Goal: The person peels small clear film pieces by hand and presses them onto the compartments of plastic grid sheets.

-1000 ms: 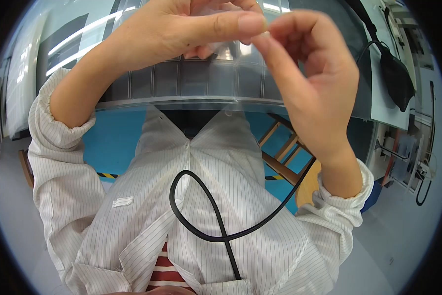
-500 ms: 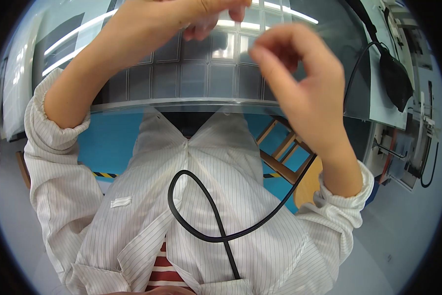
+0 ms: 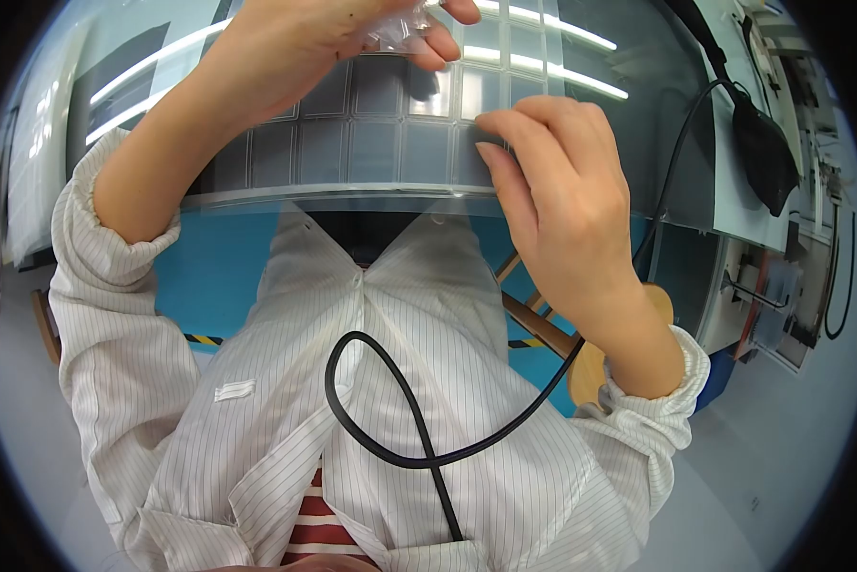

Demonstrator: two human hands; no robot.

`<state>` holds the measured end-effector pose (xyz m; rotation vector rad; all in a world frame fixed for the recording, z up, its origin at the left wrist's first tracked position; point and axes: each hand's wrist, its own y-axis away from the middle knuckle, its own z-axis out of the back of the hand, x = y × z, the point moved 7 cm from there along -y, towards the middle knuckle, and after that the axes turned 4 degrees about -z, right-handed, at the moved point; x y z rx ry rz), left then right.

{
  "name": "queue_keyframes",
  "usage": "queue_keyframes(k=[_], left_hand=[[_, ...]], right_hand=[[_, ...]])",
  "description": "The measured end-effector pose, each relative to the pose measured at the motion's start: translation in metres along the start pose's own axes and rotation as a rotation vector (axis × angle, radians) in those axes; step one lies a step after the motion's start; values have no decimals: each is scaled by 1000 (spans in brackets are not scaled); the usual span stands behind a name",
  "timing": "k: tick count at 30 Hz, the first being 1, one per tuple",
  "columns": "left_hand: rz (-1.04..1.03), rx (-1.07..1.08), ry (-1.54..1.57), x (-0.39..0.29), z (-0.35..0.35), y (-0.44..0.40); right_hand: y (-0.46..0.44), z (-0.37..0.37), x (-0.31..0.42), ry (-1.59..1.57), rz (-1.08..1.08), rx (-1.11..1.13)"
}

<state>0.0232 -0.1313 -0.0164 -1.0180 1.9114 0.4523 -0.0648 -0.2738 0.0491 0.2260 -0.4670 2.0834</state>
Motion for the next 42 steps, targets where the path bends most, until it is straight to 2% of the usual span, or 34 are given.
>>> queue_keyframes(k=[4,6,7,9,11,13,14,15,16,17,19,21,22,23,25,27,31,39,42], left_hand=[[41,-50,-96,-5,-2,1],[-237,142,-412,-15,-9,8],[-240,143,-413,-11,-8,6],[91,145,-84,10,-10,-1],[77,217,-181,-4,-22,1],[66,275,-269,-10,-32,7],[-90,290,-414,-16,-36,9],[-251,306,-559,-21,-40,11],[-544,307,-428,-21,-46,18],[-549,315,-427,-13,-37,15],[73,224,-296,8,-22,3],[26,170,-275,-6,-22,3],[23,74,-297,-15,-16,4],[20,-20,-315,-22,-8,5],[1,-35,-333,-27,-1,6],[17,-126,-270,-25,9,8],[108,-194,-182,-11,16,13],[114,-201,-197,-1,18,10],[113,-166,-246,-4,13,9]], right_hand=[[2,2,0,15,43,12],[0,1,0,8,51,45],[-2,-2,-4,-20,-17,91],[-5,-1,-7,-45,-87,130],[-9,0,-9,-200,-160,164],[-11,14,-14,-404,-327,128],[-11,17,-16,-542,-281,129],[-13,17,-15,-538,-281,125],[-16,16,-15,-551,-290,85],[-18,17,-14,-564,-297,43],[-20,12,-20,-560,-302,20],[-20,10,-22,-223,-241,16],[-23,9,-13,-64,-150,26],[-23,7,-14,-57,-148,22],[-18,0,-11,106,-22,-22],[-17,-1,-12,105,42,-68],[-13,1,-15,94,-1,28],[-7,2,-11,89,71,-43],[-10,1,-14,40,-42,14]])
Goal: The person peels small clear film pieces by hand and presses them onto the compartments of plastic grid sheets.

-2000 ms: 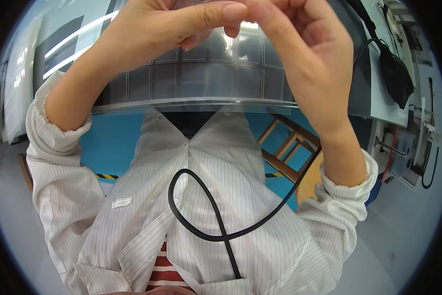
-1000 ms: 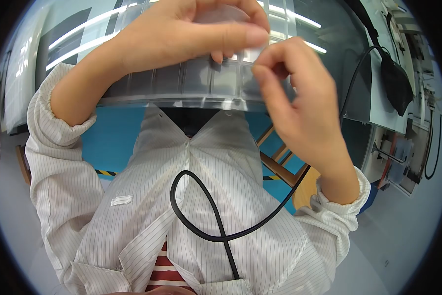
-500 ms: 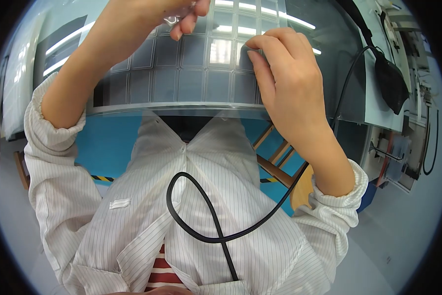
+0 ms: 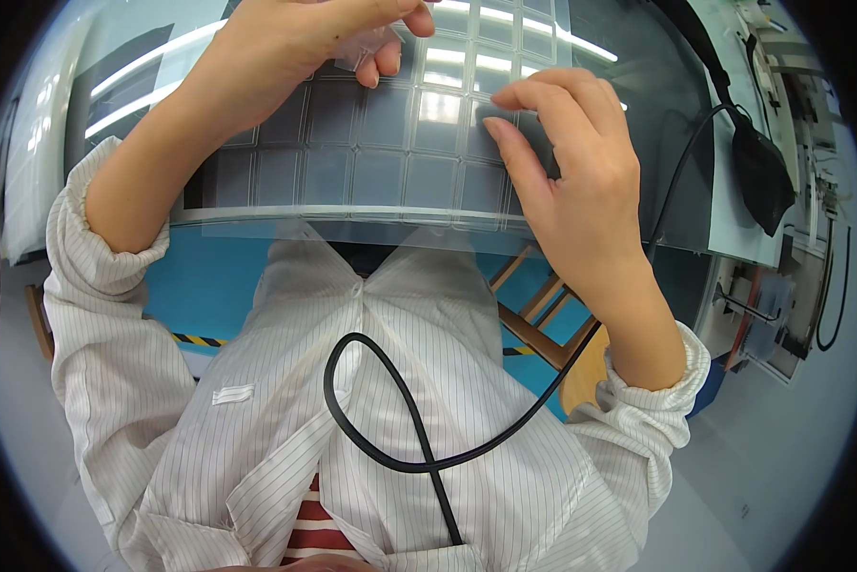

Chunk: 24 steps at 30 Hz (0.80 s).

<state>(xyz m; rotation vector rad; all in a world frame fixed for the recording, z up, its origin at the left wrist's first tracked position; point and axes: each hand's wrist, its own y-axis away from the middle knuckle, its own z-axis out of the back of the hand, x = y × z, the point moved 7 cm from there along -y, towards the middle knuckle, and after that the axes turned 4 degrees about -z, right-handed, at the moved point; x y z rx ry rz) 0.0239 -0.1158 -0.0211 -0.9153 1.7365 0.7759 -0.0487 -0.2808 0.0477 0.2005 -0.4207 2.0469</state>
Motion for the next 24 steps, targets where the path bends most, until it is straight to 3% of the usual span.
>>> queue_keyframes(k=[6,14,17,19,20,21,23,24], left_hand=[[-50,62,-29,-2,-3,-1],[19,128,-59,6,-8,-3],[-107,210,1,-6,-18,-2],[-128,328,-243,-19,-29,5],[-512,283,-343,-32,-29,16],[-510,277,-338,-30,-27,15],[-5,390,-105,1,-28,6],[-10,392,-104,1,-26,5]], right_hand=[[-2,-1,8,113,159,-64],[-11,-3,-1,-16,0,38],[-12,-6,-5,32,-12,101],[-14,4,3,-118,-59,101],[-15,6,4,-265,-109,108],[-18,4,7,-266,-109,117],[-22,7,8,-529,-173,-16],[-21,3,5,-562,-194,-79]])
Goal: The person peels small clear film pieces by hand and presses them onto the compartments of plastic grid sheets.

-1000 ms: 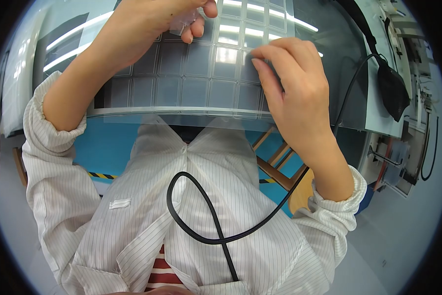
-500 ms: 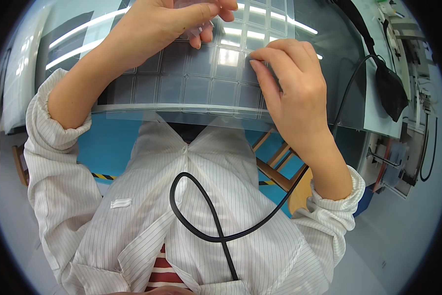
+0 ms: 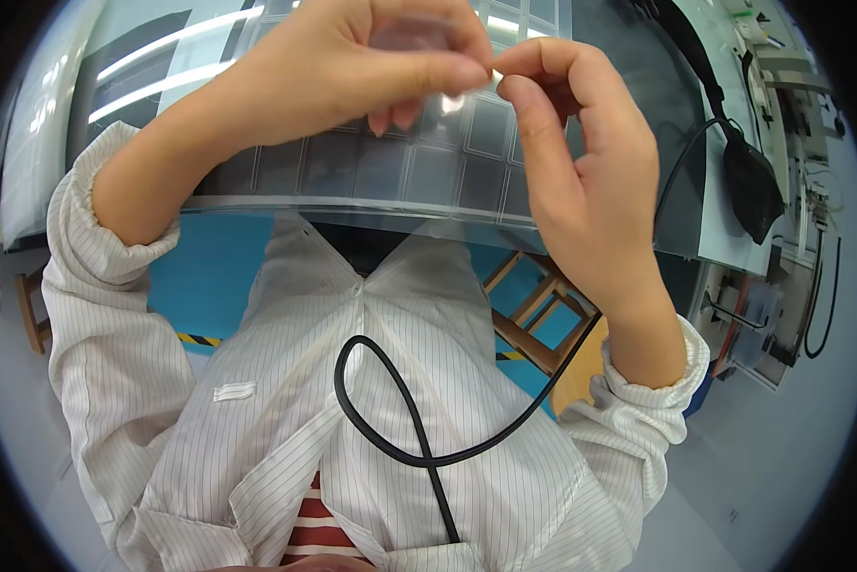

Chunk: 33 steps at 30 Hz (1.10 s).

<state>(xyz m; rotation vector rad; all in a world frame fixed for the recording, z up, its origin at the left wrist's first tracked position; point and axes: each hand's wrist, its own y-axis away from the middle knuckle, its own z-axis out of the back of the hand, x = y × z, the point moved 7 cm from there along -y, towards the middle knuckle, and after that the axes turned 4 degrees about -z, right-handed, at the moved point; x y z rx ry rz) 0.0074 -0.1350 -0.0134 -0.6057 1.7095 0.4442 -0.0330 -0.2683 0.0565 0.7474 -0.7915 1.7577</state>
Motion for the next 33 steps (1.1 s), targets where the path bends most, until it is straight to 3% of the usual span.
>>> queue_keyframes(k=[1,3,4,6,11,13,15,25,29,31,33], left_hand=[[-36,-105,9,-2,11,1],[-77,-217,24,-6,21,5],[-94,-314,57,-10,28,9],[-66,-465,57,-21,35,15],[-32,-453,36,-9,31,15],[5,-451,0,-5,30,14],[-94,-400,-45,-5,29,10],[-19,-419,-20,-7,29,10],[-99,-269,-97,-12,23,6],[-119,-205,-170,-19,17,8],[-409,-135,-441,-41,0,17]], right_hand=[[1,0,-1,4,4,0],[5,-7,1,406,106,77],[6,-12,3,466,227,59],[9,-19,1,520,248,69],[15,-22,0,602,347,44],[17,-19,2,591,334,49],[16,-21,3,568,318,54],[14,-20,2,537,273,36],[11,-21,2,617,358,54],[10,-12,5,507,274,42],[9,-7,11,397,188,44]])
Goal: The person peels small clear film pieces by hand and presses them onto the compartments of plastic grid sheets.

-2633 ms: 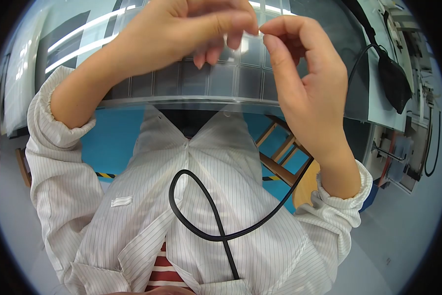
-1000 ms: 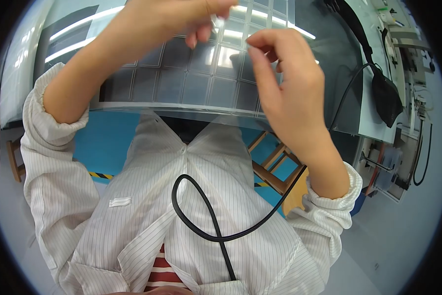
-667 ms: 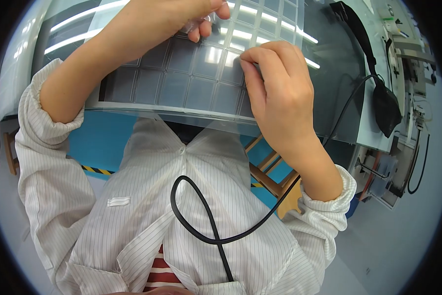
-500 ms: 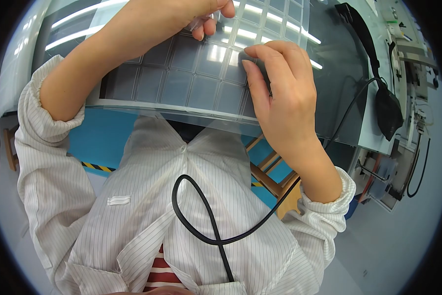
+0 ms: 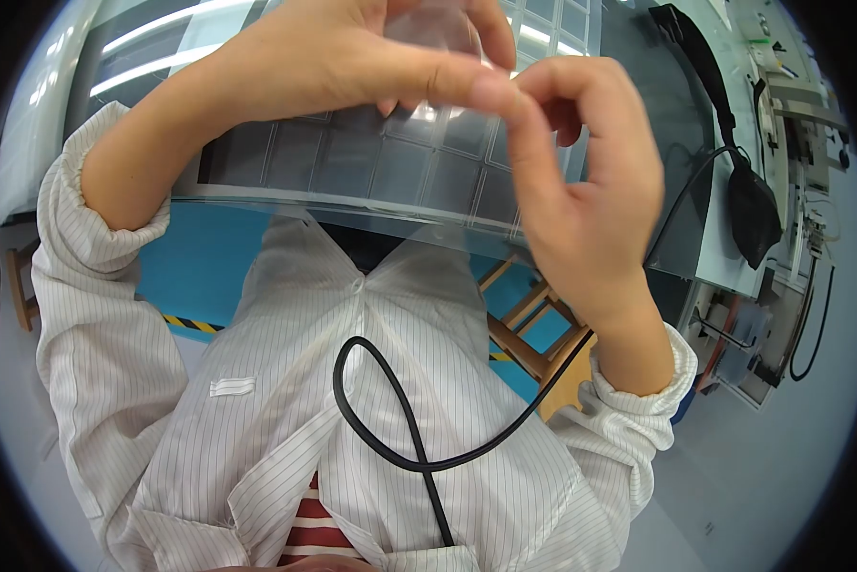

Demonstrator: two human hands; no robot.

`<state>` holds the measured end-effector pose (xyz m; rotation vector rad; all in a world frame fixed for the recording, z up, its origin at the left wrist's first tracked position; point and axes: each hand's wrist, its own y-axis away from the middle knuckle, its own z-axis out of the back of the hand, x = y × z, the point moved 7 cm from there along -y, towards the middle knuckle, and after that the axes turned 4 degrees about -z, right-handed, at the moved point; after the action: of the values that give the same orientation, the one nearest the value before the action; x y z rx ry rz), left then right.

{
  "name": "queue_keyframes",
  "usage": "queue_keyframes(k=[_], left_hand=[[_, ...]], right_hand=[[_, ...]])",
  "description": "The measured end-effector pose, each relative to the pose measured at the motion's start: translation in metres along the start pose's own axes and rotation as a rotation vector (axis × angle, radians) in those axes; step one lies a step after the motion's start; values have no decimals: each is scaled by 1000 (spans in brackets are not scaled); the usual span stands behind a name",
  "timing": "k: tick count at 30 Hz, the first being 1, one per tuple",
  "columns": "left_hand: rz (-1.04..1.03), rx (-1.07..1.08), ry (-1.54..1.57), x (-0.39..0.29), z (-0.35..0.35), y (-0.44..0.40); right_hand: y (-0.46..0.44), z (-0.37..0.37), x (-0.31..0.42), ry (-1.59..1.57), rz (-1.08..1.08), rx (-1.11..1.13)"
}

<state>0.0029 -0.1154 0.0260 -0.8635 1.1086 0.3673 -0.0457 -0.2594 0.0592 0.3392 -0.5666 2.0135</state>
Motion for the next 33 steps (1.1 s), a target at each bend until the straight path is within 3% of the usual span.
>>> queue_keyframes(k=[2,3,4,7,14,23,27,29,33], left_hand=[[36,34,148,9,-5,2],[192,55,205,21,-6,1],[349,74,261,31,-6,2],[444,-74,329,44,5,4],[485,-126,320,44,9,1],[508,-117,312,40,10,2],[517,-104,300,39,11,3],[515,-104,300,41,11,5],[406,-48,335,42,6,4]], right_hand=[[-1,2,-6,-408,-186,-60],[0,-2,-9,-452,-204,-64],[4,-3,-11,-452,-205,-61],[16,-9,-1,-23,-151,82],[20,-24,12,90,76,73],[23,-22,15,139,169,51],[22,-23,16,105,168,77],[19,-22,9,76,45,77],[14,-23,11,81,59,136]])
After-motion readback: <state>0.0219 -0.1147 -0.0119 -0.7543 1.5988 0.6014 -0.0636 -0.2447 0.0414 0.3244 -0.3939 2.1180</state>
